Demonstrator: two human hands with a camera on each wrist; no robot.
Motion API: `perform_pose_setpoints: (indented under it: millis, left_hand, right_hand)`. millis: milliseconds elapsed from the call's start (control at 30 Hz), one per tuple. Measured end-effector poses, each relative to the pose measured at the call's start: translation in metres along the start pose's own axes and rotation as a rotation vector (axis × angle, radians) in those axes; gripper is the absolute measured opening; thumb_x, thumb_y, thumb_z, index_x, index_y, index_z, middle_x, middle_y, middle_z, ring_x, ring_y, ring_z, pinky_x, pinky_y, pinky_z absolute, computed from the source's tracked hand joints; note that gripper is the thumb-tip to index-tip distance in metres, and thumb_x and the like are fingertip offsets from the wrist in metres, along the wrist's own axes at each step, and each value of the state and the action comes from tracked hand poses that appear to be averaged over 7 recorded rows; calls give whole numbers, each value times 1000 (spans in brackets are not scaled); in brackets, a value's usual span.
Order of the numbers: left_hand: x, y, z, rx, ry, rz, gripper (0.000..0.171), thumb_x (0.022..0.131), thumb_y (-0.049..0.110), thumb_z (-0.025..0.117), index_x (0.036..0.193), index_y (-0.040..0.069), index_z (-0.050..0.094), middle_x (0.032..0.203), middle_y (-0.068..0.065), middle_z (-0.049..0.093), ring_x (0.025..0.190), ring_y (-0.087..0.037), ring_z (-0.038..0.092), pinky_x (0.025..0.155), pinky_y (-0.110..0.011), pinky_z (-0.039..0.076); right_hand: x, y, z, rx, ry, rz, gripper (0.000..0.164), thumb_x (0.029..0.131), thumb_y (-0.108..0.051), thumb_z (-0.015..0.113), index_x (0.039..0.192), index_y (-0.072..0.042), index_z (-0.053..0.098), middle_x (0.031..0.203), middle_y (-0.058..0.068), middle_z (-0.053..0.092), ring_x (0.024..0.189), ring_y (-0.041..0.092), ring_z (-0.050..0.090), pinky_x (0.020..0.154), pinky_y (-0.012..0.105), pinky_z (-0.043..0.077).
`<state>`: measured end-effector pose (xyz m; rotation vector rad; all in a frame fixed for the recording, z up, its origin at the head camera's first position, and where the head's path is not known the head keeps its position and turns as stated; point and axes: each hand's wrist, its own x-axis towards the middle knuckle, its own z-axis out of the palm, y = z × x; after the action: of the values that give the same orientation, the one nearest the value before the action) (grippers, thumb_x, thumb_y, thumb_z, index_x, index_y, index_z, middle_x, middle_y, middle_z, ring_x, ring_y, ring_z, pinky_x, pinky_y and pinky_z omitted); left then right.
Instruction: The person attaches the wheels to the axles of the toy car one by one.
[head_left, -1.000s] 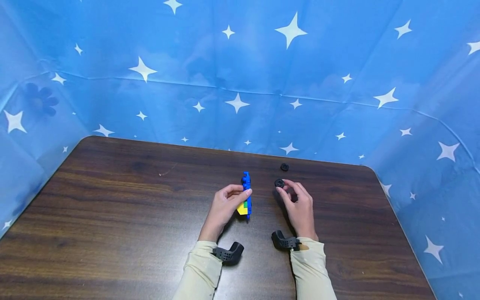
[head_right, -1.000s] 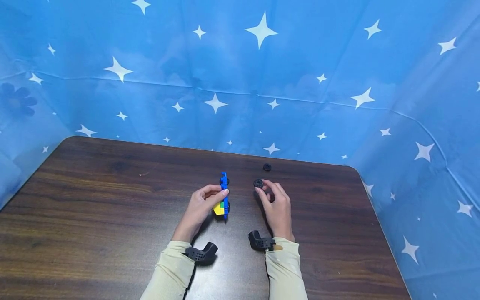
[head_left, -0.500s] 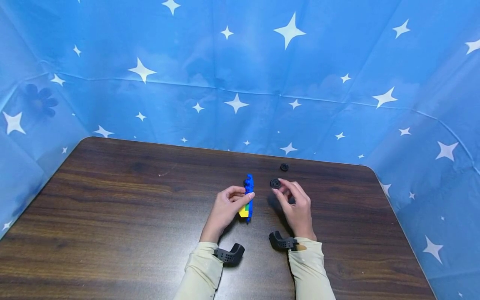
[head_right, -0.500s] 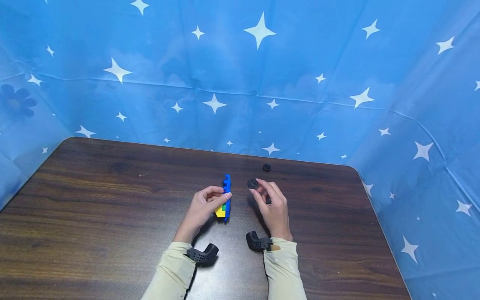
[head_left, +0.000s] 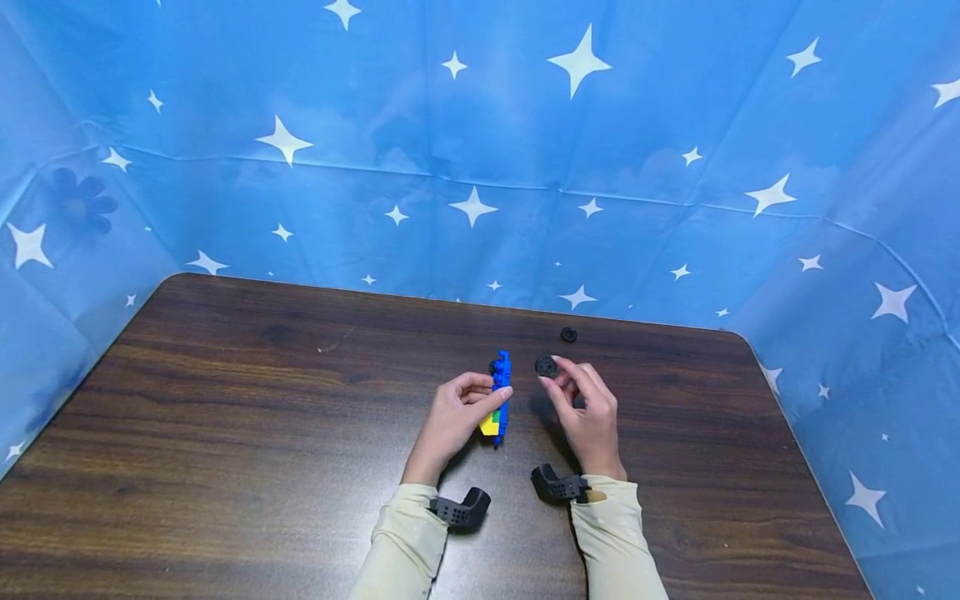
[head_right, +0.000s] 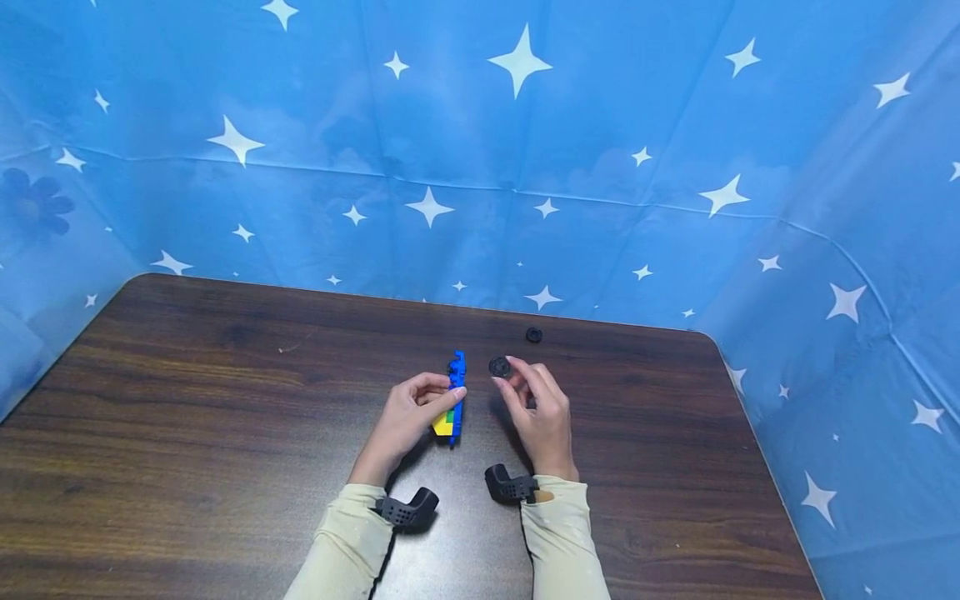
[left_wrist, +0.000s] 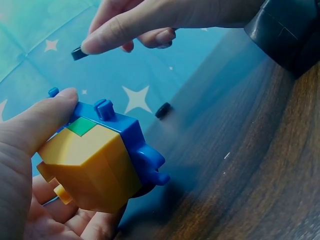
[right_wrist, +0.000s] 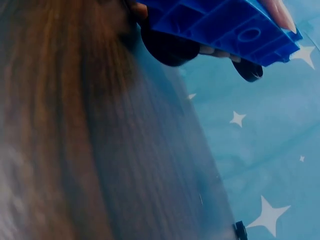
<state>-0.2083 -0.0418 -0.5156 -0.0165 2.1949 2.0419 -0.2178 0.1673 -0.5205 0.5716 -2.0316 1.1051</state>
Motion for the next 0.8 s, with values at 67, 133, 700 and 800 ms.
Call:
perform_pose_setpoints:
  millis: [67, 133, 700, 800]
  left_hand:
    - [1, 0, 0, 1, -5, 0, 42, 91, 39, 81, 117, 7, 73, 109, -9, 75, 91, -13, 68, 83, -27, 54]
    - [1, 0, 0, 1, -10, -3, 43, 90, 39, 82, 117, 8, 73, 107, -9, 75, 91, -13, 68, 82, -27, 54]
    - [0, 1, 1, 9, -9, 21, 39, 92, 35, 81, 116, 6, 73, 104, -10, 76, 89, -12, 69, 81, -27, 55]
    - [0, 2, 0, 12, -13, 28, 37, 92, 33, 81, 116, 6, 73, 103, -10, 76, 88, -12, 69, 81, -27, 55]
  right_hand:
    - [0, -1, 1, -6, -17, 4, 37, 83, 6, 83, 118, -1, 73, 83, 6, 65, 65, 9, 51, 54, 27, 43]
    - [1, -2, 2, -10, -39, 7, 36, 84, 4, 83, 118, -1, 73, 83, 5, 65, 64, 9, 51, 54, 26, 43]
    - [-2, -2, 4, -7, -126, 6, 37, 85, 2, 83, 120, -3, 73, 83, 5, 65, 64, 10, 52, 54, 29, 44]
    - [-1, -2, 4, 15, -88, -13, 38, 83, 5, 83, 119, -2, 73, 82, 6, 65, 63, 11, 51, 53, 30, 43]
